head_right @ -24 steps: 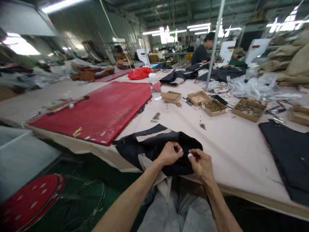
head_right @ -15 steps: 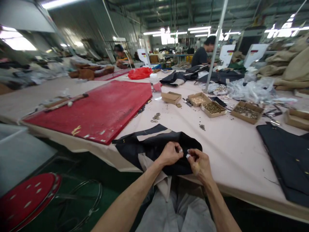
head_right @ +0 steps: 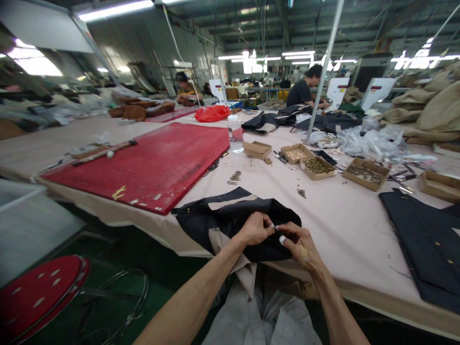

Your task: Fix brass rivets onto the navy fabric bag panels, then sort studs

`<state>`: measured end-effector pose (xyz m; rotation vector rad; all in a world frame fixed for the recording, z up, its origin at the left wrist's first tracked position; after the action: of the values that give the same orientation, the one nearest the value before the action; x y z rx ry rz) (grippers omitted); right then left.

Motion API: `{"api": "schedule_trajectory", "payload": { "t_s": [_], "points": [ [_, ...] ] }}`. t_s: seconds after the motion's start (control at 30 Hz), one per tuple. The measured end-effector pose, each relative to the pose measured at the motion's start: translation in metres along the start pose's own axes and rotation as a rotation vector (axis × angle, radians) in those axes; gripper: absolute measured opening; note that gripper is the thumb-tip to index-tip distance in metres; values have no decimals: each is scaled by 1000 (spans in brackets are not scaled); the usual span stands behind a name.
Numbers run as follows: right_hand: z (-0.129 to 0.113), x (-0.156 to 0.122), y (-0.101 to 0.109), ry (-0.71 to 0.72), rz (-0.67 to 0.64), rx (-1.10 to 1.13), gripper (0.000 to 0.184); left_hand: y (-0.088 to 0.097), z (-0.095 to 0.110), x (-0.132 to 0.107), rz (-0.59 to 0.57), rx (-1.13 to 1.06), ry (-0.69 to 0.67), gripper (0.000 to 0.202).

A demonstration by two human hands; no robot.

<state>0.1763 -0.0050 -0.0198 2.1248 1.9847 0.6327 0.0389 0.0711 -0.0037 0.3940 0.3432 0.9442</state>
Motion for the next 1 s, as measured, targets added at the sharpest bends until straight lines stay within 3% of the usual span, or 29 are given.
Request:
{"api": "schedule_trajectory", "payload": {
  "t_s": [0.27,0.5,0.63,0.83,1.0],
  "points": [
    [-13,7,-3,-30,-49,2,24,-2,-15,4,-61,-131,-21,24],
    [19,15,-11,-320,-105,45,47,-1,-27,7,-43,-167,-2,22],
    [28,19,-7,-385,-19,60,38,-3,-33,9,-47,-179,-14,20],
    [29,22,-10,-381,-23,19,21,-6,-41,11,-48,-183,-36,21],
    [30,22,-14,-406,28,5,19,-7,-46,13,-68,-236,-39,21]
  ]
}}
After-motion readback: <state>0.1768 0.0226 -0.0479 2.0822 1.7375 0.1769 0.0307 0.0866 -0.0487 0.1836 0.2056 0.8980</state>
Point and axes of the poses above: each hand's wrist, its own x-axis towards the middle knuckle, its own y-axis out of the back of the hand, z = x × y, the point moved 9 cm from there along x, towards the middle knuckle, and after that the axes turned 10 degrees about -x, right-handed, at the moved point
